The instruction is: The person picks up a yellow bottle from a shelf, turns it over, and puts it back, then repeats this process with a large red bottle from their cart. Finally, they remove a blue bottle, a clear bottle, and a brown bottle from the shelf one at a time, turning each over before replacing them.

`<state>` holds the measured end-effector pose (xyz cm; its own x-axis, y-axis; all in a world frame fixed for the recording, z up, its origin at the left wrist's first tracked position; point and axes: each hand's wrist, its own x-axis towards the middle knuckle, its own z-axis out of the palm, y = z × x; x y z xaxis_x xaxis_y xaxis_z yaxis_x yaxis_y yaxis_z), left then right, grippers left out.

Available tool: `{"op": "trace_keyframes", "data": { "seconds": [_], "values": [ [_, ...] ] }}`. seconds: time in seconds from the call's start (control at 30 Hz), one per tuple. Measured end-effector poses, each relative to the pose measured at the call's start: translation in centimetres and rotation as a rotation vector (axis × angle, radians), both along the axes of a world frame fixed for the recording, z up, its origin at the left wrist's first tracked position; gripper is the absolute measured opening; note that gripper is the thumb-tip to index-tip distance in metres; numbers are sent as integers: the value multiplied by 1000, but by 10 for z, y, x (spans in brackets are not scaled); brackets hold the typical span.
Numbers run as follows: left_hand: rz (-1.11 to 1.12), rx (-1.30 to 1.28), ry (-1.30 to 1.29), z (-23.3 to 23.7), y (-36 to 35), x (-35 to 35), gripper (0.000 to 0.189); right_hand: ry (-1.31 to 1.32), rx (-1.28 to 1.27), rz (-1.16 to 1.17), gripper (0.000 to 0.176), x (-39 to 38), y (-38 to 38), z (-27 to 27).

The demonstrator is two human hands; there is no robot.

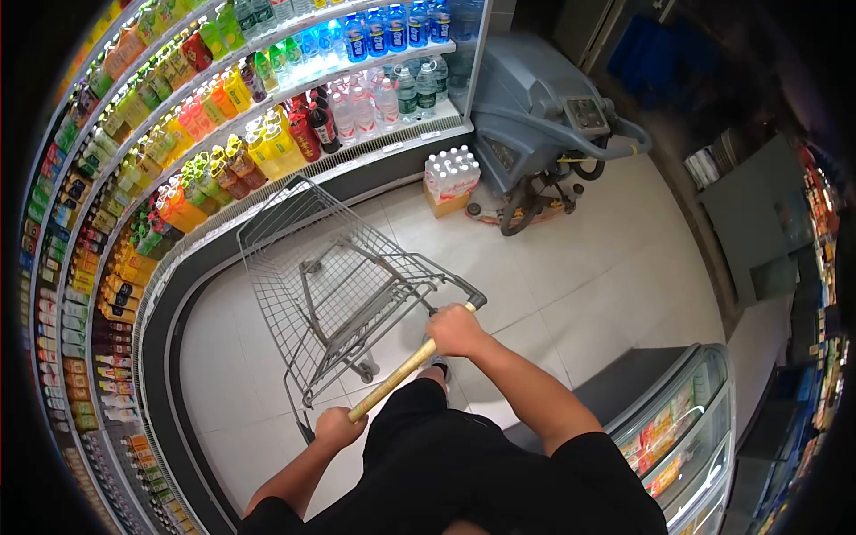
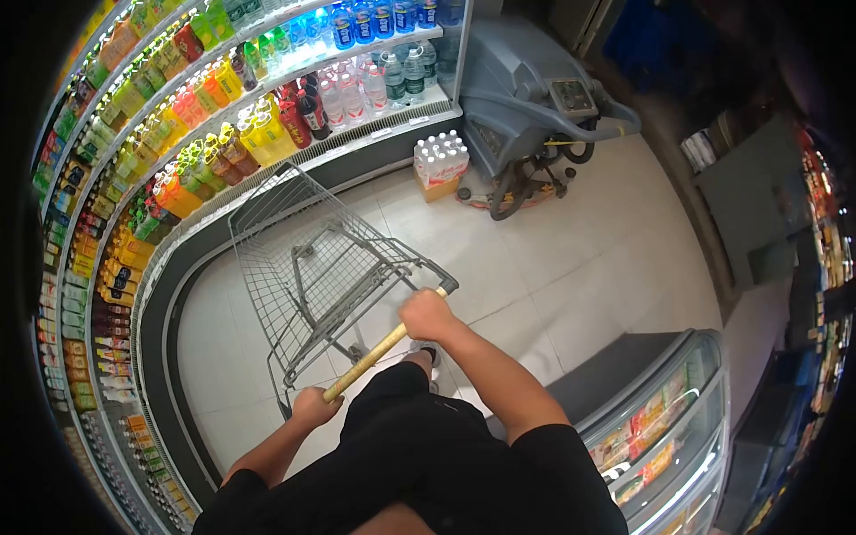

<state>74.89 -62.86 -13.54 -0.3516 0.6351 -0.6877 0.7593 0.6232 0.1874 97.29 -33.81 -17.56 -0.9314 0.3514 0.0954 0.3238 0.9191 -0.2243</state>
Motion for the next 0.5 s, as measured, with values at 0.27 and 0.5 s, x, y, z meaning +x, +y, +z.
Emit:
{"op": "trace_keyframes", "data": {
  "seconds": [0.27,0.5],
  "values": [
    [151,-34,-63,-9,45,14,49,-86,-72,155,7,-36,81,7],
    [326,-101,-123,6,97,32,48,-84,-44,253,7,-56,139,11]
  ]
}}
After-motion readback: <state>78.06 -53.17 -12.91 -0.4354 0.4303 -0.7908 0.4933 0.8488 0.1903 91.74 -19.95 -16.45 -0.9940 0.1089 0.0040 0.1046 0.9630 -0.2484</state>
